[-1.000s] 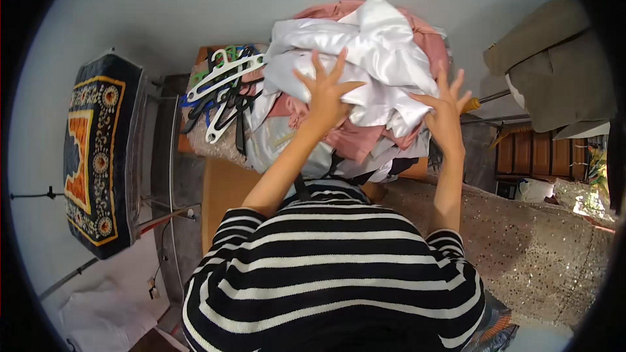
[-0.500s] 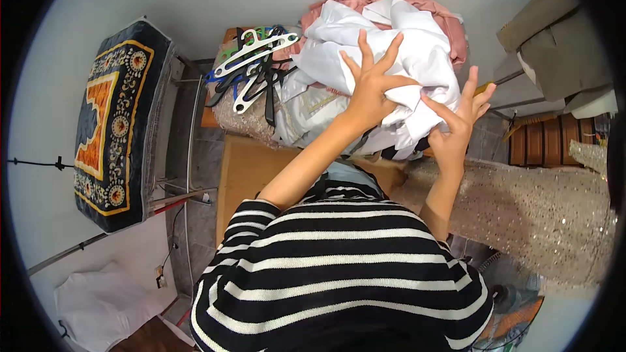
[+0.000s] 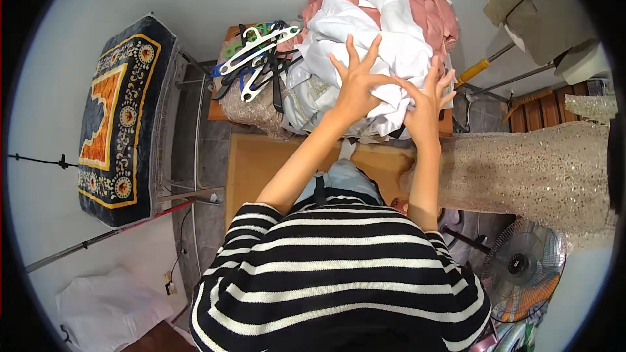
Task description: Smoothing out garments, inspecting them, and hanging them on a garment rack.
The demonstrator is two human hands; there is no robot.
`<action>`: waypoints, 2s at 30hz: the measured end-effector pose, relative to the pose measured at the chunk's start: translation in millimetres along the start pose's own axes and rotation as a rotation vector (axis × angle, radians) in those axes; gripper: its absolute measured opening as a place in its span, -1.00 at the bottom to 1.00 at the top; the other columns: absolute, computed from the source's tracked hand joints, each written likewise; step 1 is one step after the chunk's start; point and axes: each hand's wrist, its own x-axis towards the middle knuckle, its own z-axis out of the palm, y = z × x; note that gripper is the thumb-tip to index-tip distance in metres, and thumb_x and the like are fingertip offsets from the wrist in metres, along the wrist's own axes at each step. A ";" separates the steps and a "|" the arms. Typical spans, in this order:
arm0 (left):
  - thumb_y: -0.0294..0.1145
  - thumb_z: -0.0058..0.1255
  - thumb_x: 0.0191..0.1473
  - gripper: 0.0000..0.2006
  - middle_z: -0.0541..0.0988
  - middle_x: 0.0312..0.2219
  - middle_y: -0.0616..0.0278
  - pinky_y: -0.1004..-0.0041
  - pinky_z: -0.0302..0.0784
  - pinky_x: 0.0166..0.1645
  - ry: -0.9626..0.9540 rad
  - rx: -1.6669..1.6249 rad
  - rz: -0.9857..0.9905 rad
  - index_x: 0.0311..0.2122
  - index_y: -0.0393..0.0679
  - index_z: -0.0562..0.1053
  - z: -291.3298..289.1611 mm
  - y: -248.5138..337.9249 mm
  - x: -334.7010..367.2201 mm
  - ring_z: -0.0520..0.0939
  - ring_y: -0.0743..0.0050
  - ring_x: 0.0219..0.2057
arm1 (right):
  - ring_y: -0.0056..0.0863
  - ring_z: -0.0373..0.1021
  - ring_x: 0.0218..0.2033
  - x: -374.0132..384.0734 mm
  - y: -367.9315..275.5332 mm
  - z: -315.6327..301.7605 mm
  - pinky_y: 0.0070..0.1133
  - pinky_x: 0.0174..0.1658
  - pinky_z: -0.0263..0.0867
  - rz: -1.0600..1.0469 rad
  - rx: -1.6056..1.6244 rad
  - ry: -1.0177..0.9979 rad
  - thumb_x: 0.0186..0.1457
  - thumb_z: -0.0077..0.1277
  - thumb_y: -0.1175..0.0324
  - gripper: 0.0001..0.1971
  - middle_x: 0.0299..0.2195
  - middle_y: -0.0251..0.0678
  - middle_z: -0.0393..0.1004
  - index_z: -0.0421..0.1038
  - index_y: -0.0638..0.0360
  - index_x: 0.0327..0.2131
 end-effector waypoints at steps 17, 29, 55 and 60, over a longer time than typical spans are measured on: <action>-0.36 0.23 -0.35 -0.60 -0.04 0.26 0.13 -0.47 -0.58 0.03 0.087 0.038 -0.271 -0.24 0.25 0.57 -40.1 19.4 -43.5 -0.33 -0.29 0.25 | -0.01 -0.24 0.27 -8.8 -11.7 13.6 0.23 0.05 -0.69 -0.161 0.088 0.091 -0.33 0.08 0.52 -0.71 0.17 -0.45 0.16 0.61 -0.18 -0.47; -0.23 0.16 -0.13 -0.53 -0.10 0.26 0.05 -0.56 -0.41 -0.02 -0.037 0.327 -0.272 -0.02 0.38 0.42 10.6 58.8 -65.2 -0.31 -0.35 0.24 | -0.01 -0.27 0.28 -27.2 31.6 -23.0 0.30 0.00 -0.69 -0.101 0.066 0.287 -0.30 0.03 0.55 -0.79 0.14 -0.50 0.21 0.57 -0.06 -0.56; -0.46 0.19 -0.52 -0.52 0.01 0.25 0.24 -0.48 -0.63 0.01 0.017 0.351 -0.256 -0.28 0.15 0.56 -0.7 48.9 -102.6 -0.40 -0.21 0.26 | -0.12 -0.33 0.29 -9.3 -4.8 -38.1 0.31 0.03 -0.54 -0.454 0.092 -0.323 -0.49 0.14 0.54 -0.61 0.25 -0.42 -0.07 0.59 -0.18 -0.44; -0.37 0.17 -0.50 -0.63 0.02 0.25 0.15 -0.33 -0.79 0.03 0.079 0.230 -0.258 -0.36 0.06 0.60 -7.8 19.3 -99.9 -0.44 -0.14 0.27 | -0.21 -0.28 0.30 36.0 -23.6 -32.6 0.29 0.05 -0.50 -0.567 0.063 -0.640 -0.56 0.15 0.52 -0.62 0.23 -0.49 0.01 0.59 -0.13 -0.47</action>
